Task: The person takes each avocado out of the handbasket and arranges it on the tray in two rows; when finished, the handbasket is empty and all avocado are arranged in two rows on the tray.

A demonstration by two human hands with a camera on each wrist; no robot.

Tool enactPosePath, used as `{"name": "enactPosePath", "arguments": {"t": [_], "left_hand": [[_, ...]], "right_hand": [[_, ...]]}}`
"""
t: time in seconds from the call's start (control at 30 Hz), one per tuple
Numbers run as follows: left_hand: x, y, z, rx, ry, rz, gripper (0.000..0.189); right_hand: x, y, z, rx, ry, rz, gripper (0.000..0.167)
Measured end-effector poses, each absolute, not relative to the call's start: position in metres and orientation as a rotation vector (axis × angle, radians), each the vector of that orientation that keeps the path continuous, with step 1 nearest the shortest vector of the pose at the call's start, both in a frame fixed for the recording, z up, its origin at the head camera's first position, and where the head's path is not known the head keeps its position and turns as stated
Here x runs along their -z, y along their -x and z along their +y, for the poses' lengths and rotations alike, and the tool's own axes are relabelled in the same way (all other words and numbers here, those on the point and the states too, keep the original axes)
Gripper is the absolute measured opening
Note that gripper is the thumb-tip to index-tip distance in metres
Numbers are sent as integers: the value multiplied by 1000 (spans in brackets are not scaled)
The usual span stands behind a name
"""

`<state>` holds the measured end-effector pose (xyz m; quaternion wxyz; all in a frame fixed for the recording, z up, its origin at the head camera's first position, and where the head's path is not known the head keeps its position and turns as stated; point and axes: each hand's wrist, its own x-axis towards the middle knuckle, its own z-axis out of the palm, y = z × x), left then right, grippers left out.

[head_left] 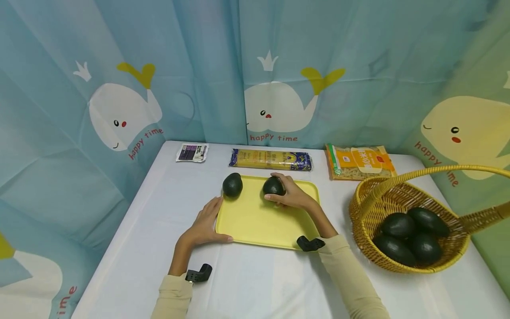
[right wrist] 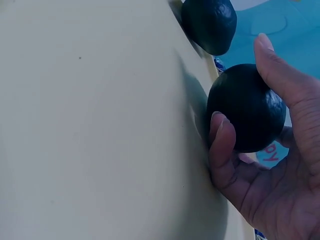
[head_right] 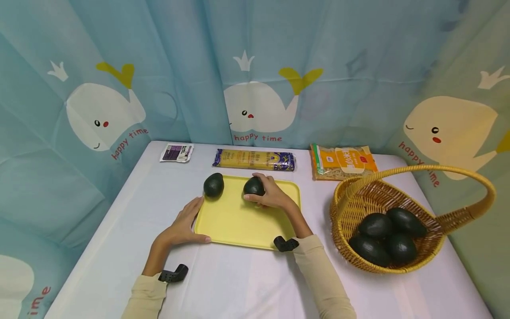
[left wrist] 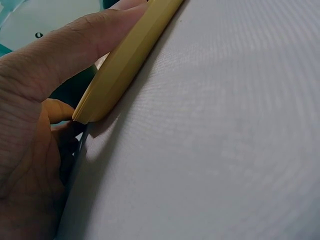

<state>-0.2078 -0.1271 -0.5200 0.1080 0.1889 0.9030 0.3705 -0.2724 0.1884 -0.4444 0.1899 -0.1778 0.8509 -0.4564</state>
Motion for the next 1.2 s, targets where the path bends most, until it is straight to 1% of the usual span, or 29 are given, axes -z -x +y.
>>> {"name": "enactPosePath", "arguments": {"t": [0.17, 0.4, 0.93, 1.2], "left_hand": [[519, 209, -127, -1078, -544, 2657, 131], [518, 208, -126, -1085, -538, 2652, 131], [519, 208, -126, -1091, -556, 2657, 131], [519, 208, -126, -1097, -552, 2652, 131]], "right_hand": [[445, 273, 190, 1283, 520, 2384, 78], [485, 293, 201, 1337, 514, 2384, 89], [483, 289, 205, 1342, 520, 2372, 90], [484, 293, 203, 1226, 572, 2516, 85]]}}
